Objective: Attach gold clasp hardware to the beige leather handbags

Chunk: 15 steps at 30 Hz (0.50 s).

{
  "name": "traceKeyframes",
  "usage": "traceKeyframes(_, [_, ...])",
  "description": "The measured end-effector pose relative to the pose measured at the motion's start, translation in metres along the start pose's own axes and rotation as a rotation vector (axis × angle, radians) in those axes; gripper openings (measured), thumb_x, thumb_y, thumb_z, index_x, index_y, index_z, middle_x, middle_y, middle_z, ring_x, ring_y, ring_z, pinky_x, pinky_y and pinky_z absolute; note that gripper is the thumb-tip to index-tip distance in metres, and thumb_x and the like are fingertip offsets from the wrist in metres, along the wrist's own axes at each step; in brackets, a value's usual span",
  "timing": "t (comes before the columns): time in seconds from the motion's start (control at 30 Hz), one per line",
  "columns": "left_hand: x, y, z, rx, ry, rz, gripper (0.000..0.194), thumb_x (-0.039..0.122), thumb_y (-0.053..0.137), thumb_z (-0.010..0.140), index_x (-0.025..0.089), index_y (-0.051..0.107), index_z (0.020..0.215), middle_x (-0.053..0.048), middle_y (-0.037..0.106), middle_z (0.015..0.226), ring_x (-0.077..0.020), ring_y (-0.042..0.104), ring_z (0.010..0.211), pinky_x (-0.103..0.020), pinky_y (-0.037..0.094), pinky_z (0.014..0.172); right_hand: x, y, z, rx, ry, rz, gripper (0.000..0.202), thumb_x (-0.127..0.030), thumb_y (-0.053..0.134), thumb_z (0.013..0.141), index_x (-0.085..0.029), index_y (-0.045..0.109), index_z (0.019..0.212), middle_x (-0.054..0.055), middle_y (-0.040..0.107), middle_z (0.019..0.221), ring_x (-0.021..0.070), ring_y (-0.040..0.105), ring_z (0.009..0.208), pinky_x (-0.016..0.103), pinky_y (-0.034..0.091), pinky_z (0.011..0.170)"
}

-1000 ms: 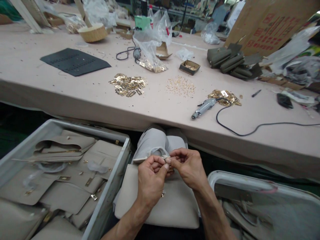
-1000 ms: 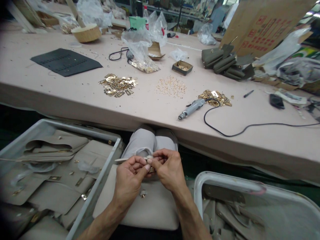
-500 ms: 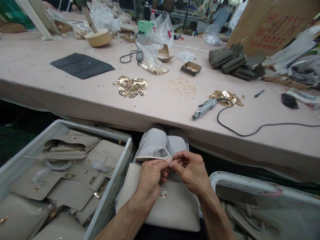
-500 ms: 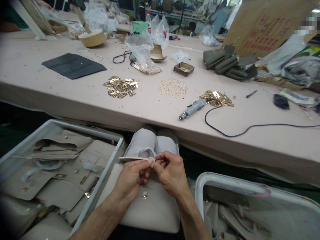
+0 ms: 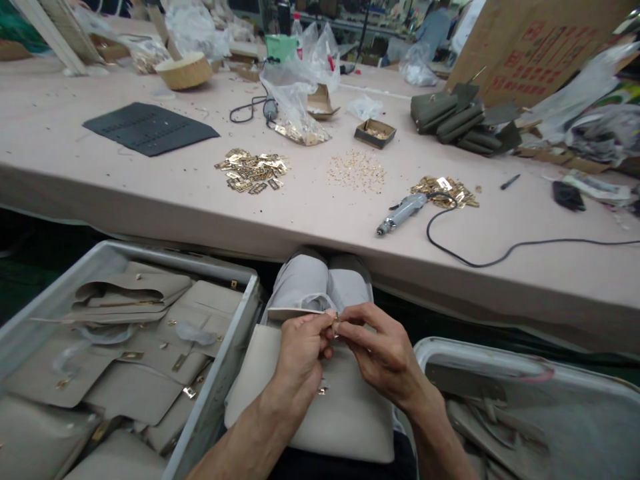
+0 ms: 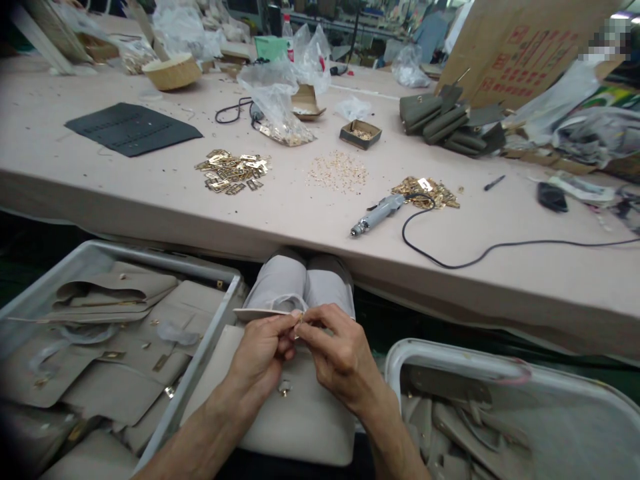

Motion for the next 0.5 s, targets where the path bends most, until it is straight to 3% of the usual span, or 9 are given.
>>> traceKeyframes(0.1, [0.000, 0.001, -0.003, 0.004, -0.074, -0.044, 0.030, 0.038, 0.082, 0.055, 0.015, 0.064, 0.057, 0.002, 0.052, 0.049, -0.0061, 0.036, 0.038, -0.020, 0.030, 0.035, 0.007, 0.002, 0.008, 0.031, -0.016, -0.017, 0.033, -0.007, 0.052, 0.101, -0.026, 0.072, 0.118, 0.010, 0.068, 0.103, 0.0224, 0.064, 0.093, 0.037, 0.053, 0.081])
traceKeyframes(0.17, [0.000, 0.001, -0.011, -0.017, -0.050, 0.016, 0.032, 0.044, 0.077, 0.064, 0.014, 0.067, 0.061, -0.001, 0.058, 0.051, -0.0078, 0.040, 0.037, -0.021, 0.029, 0.035, 0.011, 0.000, 0.017, 0.072, 0.041, 0.026, 0.024, -0.011, 0.055, 0.101, -0.024, 0.073, 0.110, 0.008, 0.067, 0.097, 0.0210, 0.063, 0.087, 0.034, 0.052, 0.077])
traceKeyframes(0.27, [0.002, -0.003, -0.026, 0.000, 0.259, 0.305, 0.034, 0.047, 0.073, 0.080, 0.014, 0.070, 0.071, -0.003, 0.063, 0.055, -0.0099, 0.049, 0.041, -0.020, 0.035, 0.039, 0.014, -0.006, 0.030, 0.096, 0.141, 0.123, 0.013, -0.015, 0.063, 0.100, -0.021, 0.074, 0.096, 0.006, 0.066, 0.088, 0.0189, 0.062, 0.079, 0.032, 0.049, 0.073])
traceKeyframes(0.37, [0.010, -0.006, -0.033, 0.043, 0.622, 0.546, 0.024, 0.036, 0.073, 0.087, 0.017, 0.075, 0.101, -0.007, 0.076, 0.087, -0.0140, 0.066, 0.058, -0.022, 0.051, 0.053, 0.017, -0.009, 0.038, 0.070, 0.177, 0.217, 0.009, -0.018, 0.068, 0.097, -0.019, 0.075, 0.091, 0.003, 0.066, 0.083, 0.0178, 0.061, 0.075, 0.031, 0.047, 0.071])
traceKeyframes(0.43, [0.015, -0.007, -0.029, -0.042, 0.668, 0.605, 0.032, 0.033, 0.068, 0.091, 0.018, 0.073, 0.119, -0.011, 0.077, 0.110, -0.0164, 0.072, 0.066, -0.024, 0.056, 0.060, 0.020, -0.008, 0.040, 0.044, 0.193, 0.260, 0.010, -0.019, 0.069, 0.097, -0.019, 0.076, 0.091, 0.003, 0.067, 0.081, 0.0172, 0.061, 0.075, 0.030, 0.046, 0.071])
traceKeyframes(0.5, [0.020, -0.006, -0.021, -0.142, 0.587, 0.635, 0.031, 0.033, 0.063, 0.094, 0.015, 0.075, 0.117, -0.010, 0.079, 0.098, -0.0171, 0.073, 0.062, -0.025, 0.055, 0.058, 0.022, -0.004, 0.040, 0.045, 0.217, 0.270, 0.010, -0.019, 0.068, 0.097, -0.019, 0.077, 0.092, 0.003, 0.068, 0.081, 0.0169, 0.062, 0.075, 0.029, 0.047, 0.070])
Point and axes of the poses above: each hand's wrist, its own z-axis towards the middle knuckle, its own y-axis out of the palm, x = y × z, the point moved 1 cm from there along z, towards the middle knuckle
